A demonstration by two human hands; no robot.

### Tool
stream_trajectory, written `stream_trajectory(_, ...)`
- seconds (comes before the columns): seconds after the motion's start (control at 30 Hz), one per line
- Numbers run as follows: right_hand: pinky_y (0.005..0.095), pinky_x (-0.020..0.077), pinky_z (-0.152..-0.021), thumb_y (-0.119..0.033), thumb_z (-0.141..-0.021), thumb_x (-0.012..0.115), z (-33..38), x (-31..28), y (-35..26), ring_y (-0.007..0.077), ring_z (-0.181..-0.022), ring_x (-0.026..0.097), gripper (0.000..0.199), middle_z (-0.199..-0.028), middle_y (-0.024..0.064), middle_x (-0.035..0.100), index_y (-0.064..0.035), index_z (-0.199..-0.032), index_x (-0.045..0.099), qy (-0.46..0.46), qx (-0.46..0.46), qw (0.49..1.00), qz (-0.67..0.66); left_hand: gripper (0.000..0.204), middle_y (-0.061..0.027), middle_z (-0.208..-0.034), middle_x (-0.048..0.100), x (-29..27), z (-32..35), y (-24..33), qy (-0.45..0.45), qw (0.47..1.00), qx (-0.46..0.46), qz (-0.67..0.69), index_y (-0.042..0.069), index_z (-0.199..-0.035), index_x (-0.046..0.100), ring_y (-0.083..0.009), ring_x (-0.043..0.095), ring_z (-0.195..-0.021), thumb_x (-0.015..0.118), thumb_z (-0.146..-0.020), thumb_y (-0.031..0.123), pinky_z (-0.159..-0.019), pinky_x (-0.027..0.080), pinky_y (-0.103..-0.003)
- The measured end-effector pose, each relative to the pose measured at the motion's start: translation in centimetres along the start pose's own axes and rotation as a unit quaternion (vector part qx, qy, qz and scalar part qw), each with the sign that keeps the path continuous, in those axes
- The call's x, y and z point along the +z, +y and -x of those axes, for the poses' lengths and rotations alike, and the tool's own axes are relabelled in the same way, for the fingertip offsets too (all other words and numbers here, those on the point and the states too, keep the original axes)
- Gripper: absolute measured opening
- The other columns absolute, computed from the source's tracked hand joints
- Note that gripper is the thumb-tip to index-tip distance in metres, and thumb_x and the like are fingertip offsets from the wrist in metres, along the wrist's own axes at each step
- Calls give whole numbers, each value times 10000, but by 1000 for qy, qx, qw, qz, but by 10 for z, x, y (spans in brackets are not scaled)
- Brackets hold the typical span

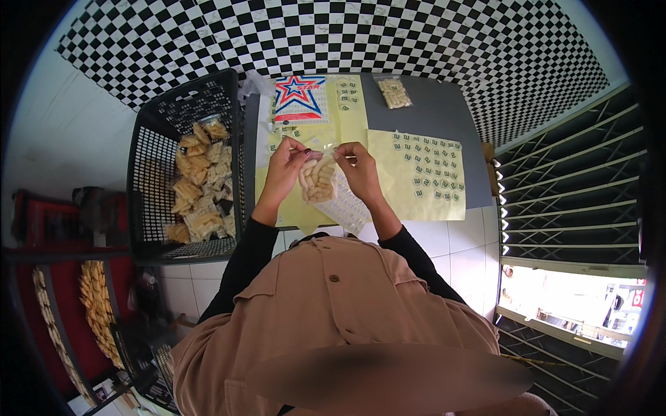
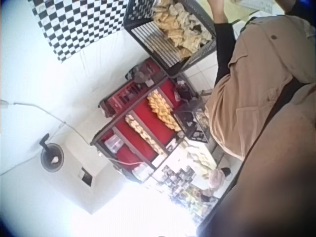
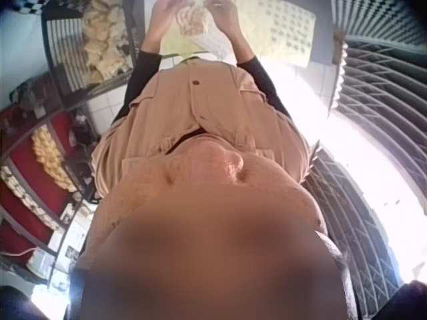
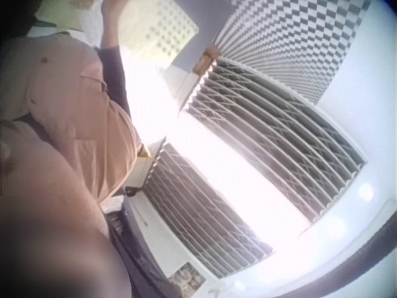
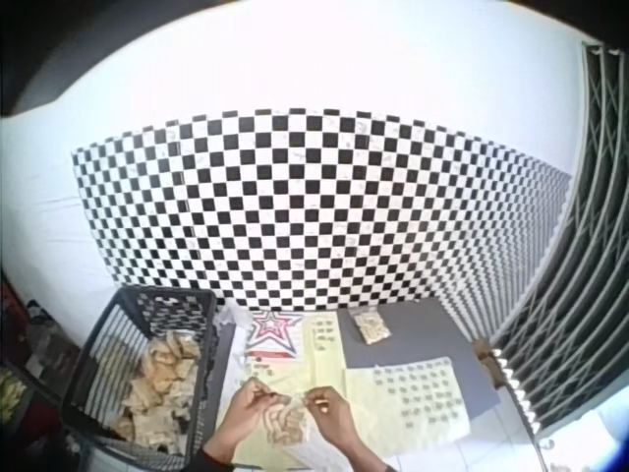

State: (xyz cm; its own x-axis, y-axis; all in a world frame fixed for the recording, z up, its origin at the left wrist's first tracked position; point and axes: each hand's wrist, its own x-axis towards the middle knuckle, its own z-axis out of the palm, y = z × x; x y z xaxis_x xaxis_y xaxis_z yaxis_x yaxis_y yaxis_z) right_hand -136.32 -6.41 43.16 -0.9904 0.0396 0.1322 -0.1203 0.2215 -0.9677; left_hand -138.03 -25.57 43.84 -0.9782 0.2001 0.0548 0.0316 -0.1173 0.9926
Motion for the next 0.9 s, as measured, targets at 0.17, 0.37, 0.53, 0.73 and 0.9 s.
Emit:
stream_trajectory(0.17, 264, 489, -713, -113, -858, 684, 5, -3, 0, 123, -783, 603, 165, -881, 74, 662, 24, -927, 622, 20, 7, 1000, 22, 55, -196, -997, 673, 7, 2, 6, -22, 1000, -11, 15, 26, -964, 443, -229, 674, -969, 462, -954, -24, -805, 514, -270)
stream_trajectory(0.37, 244, 483, -678, -101, -827, 720, 8, -9, 6, 90, -762, 589, 171, -833, 72, 655, 25, -892, 625, -2, 92, 995, 27, 62, -125, -921, 611, 8, 2, -5, -42, 998, -11, 35, -11, -968, 456, -228, 682, -959, 470, -931, -59, -778, 524, -268)
stream_trajectory(0.53, 237, 461, -675, -113, -831, 716, 8, -14, 16, 89, -739, 569, 173, -783, 44, 637, 27, -895, 637, -25, 67, 993, -93, 72, -115, -920, 631, 8, 2, -5, -48, 998, -27, -17, 13, -978, 471, -189, 681, -912, 501, -931, -32, -736, 512, -248)
stream_trajectory(0.73, 251, 453, -672, -140, -850, 692, 12, -20, 16, 102, -724, 561, 180, -785, 34, 636, 21, -918, 652, -84, 101, 987, -95, 190, -95, -977, 623, 13, 6, -12, -27, 999, -36, -1, 15, -1076, 488, -139, 632, -923, 565, -906, -21, -770, 500, -248)
stream_trajectory(0.9, 258, 474, -684, -127, -896, 622, 11, -23, 32, 109, -705, 569, 214, -798, 59, 656, 57, -1000, 657, -92, 118, 984, -100, 487, -104, -1053, 611, 17, 14, -23, -47, 995, -88, -6, 15, -1260, 430, -153, 615, -944, 666, -837, -30, -806, 495, -249)
